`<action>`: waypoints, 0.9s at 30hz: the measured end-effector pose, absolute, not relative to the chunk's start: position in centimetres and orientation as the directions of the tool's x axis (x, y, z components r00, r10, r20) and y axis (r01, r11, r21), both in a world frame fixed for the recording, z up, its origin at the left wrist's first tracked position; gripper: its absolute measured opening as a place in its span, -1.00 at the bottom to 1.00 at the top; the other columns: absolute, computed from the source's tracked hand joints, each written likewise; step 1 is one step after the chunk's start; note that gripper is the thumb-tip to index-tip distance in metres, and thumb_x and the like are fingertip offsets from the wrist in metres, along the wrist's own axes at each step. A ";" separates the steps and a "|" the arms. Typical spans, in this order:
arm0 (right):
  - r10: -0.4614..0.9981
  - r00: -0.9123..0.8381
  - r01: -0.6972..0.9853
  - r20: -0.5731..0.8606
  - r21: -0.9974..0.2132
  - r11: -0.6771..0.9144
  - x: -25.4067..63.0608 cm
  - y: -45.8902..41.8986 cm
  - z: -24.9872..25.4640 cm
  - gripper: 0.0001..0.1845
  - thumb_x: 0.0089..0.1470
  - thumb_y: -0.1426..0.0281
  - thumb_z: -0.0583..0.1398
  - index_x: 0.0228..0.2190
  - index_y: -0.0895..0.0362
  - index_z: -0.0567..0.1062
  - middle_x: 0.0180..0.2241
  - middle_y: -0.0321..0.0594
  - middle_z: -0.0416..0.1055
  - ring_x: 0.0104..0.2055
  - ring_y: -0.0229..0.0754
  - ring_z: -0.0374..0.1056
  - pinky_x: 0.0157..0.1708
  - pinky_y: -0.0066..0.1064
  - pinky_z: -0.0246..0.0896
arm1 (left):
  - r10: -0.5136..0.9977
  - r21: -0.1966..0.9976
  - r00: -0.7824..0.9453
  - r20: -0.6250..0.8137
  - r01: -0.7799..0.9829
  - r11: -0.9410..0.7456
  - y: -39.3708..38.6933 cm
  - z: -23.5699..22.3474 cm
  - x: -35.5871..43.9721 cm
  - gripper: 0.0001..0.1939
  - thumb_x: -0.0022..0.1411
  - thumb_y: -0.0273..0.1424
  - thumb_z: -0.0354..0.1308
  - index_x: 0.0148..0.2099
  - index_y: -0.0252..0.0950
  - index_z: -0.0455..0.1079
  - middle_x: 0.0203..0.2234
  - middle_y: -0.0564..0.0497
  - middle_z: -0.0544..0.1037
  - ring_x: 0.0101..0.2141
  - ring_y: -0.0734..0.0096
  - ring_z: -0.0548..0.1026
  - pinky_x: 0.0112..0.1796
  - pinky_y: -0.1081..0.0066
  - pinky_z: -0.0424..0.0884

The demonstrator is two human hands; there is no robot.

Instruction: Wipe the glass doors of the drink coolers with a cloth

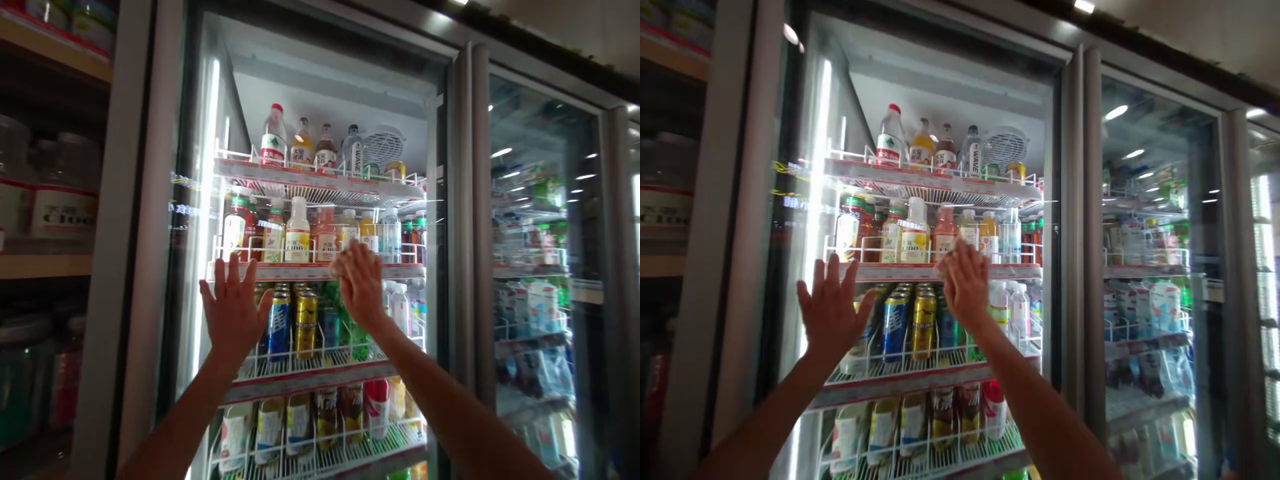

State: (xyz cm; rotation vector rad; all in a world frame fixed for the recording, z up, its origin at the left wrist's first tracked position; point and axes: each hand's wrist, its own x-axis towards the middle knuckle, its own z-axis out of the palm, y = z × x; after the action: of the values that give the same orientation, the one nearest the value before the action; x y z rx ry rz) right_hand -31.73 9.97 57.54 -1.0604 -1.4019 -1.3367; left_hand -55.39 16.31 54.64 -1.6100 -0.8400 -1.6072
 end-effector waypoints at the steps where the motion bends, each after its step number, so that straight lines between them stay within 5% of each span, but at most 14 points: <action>1: 0.062 -0.329 0.944 0.942 0.326 0.054 -32.5 9.9 56.9 -0.58 0.15 0.37 -0.02 0.05 0.01 0.28 0.24 -0.23 0.04 0.31 -0.10 -0.16 0.23 -0.03 -0.16 | -0.031 -0.034 0.021 0.999 0.834 -0.551 16.3 54.6 -55.5 -0.34 0.25 -0.18 -0.03 0.33 -0.15 -0.15 0.30 -0.08 -0.12 0.27 0.03 -0.12 0.19 -0.07 -0.21; 4: 0.034 -0.294 0.956 0.955 0.294 0.002 -29.8 9.5 56.6 -0.60 0.15 0.36 -0.02 0.03 0.05 0.30 0.21 -0.17 0.09 0.29 -0.08 -0.10 0.21 -0.01 -0.14 | -0.029 -0.040 0.028 0.999 0.825 -0.563 16.3 54.6 -55.6 -0.35 0.25 -0.18 -0.03 0.32 -0.16 -0.12 0.30 -0.07 -0.11 0.27 0.01 -0.09 0.20 -0.07 -0.20; 9: -0.276 0.248 0.965 0.928 -0.261 -0.011 -21.6 9.1 60.2 -0.51 0.15 0.34 -0.09 0.03 0.30 0.32 0.10 0.16 0.21 0.20 0.09 0.06 0.09 0.10 0.00 | -0.019 -0.033 0.027 0.999 0.825 -0.564 16.4 54.6 -55.4 -0.35 0.25 -0.19 -0.04 0.32 -0.20 -0.11 0.30 -0.12 -0.10 0.27 0.01 -0.13 0.20 -0.07 -0.23; 11: -0.267 0.218 0.973 0.939 -0.231 -0.016 -22.9 9.4 60.3 -0.51 0.15 0.34 -0.11 0.03 0.29 0.31 0.12 0.14 0.19 0.22 0.08 0.03 0.11 0.09 -0.03 | -0.018 -0.027 0.020 1.000 0.818 -0.575 16.4 54.6 -55.3 -0.34 0.25 -0.19 -0.03 0.32 -0.18 -0.13 0.30 -0.13 -0.10 0.28 0.03 -0.15 0.19 -0.08 -0.25; 15: 0.011 -0.253 0.967 0.967 0.253 -0.021 -29.5 9.6 57.6 -0.57 0.15 0.35 -0.04 0.05 0.05 0.28 0.22 -0.19 0.07 0.31 -0.09 -0.15 0.22 -0.03 -0.14 | -0.015 -0.032 0.028 0.999 0.821 -0.570 16.3 54.7 -55.5 -0.34 0.24 -0.20 -0.02 0.32 -0.16 -0.14 0.30 -0.12 -0.08 0.28 0.06 -0.14 0.20 -0.07 -0.24; 17: 0.113 -0.375 0.926 0.920 0.377 0.003 -30.2 9.3 56.7 -0.58 0.14 0.35 0.00 0.05 -0.02 0.28 0.23 -0.28 0.05 0.32 -0.14 -0.19 0.25 -0.07 -0.19 | -0.018 -0.034 0.030 0.999 0.825 -0.564 16.2 54.6 -55.8 -0.34 0.24 -0.20 -0.02 0.32 -0.15 -0.12 0.29 -0.12 -0.06 0.28 0.07 -0.12 0.20 -0.05 -0.21; 19: 0.072 -0.271 0.962 0.960 0.273 -0.019 -28.0 8.8 57.0 -0.57 0.15 0.35 -0.02 0.06 0.00 0.27 0.23 -0.23 0.06 0.31 -0.12 -0.14 0.23 -0.03 -0.16 | -0.012 -0.038 0.038 0.999 0.829 -0.558 16.2 54.6 -56.0 -0.35 0.24 -0.20 -0.01 0.32 -0.15 -0.11 0.29 -0.12 -0.04 0.27 0.08 -0.10 0.19 -0.04 -0.18; 23: -0.188 0.197 0.978 0.962 -0.207 -0.033 -22.1 8.7 60.0 -0.53 0.13 0.37 -0.07 0.06 0.19 0.29 0.17 0.05 0.13 0.23 0.06 0.02 0.10 0.10 -0.02 | -0.021 -0.030 0.022 1.000 0.823 -0.567 16.0 54.9 -55.5 -0.36 0.24 -0.19 -0.02 0.31 -0.15 -0.09 0.29 -0.12 -0.04 0.27 0.07 -0.10 0.20 -0.05 -0.21; 25: -0.221 0.235 0.970 0.947 -0.244 -0.014 -22.5 9.0 60.7 -0.52 0.13 0.38 -0.07 0.05 0.22 0.30 0.16 0.09 0.14 0.23 0.09 0.01 0.10 0.12 -0.02 | -0.026 -0.022 0.009 1.000 0.805 -0.592 15.8 55.6 -54.6 -0.36 0.24 -0.18 -0.02 0.31 -0.17 -0.07 0.30 -0.12 -0.08 0.28 0.06 -0.13 0.20 -0.05 -0.23; 27: -0.152 0.070 0.997 0.986 -0.073 -0.015 -25.3 9.2 60.2 -0.54 0.14 0.39 -0.07 0.06 0.17 0.29 0.19 0.01 0.10 0.27 0.04 -0.07 0.14 0.08 -0.06 | -0.012 -0.021 0.017 1.000 0.786 -0.618 15.5 56.5 -53.5 -0.37 0.25 -0.17 -0.04 0.31 -0.18 -0.07 0.30 -0.11 -0.12 0.28 0.05 -0.16 0.20 -0.06 -0.26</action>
State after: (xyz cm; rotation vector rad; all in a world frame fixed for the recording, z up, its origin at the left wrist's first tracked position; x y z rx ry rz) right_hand -25.28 9.23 60.17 -1.1444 -1.0361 -1.2391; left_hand -53.46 15.50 56.50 -1.6846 -0.7965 -1.6669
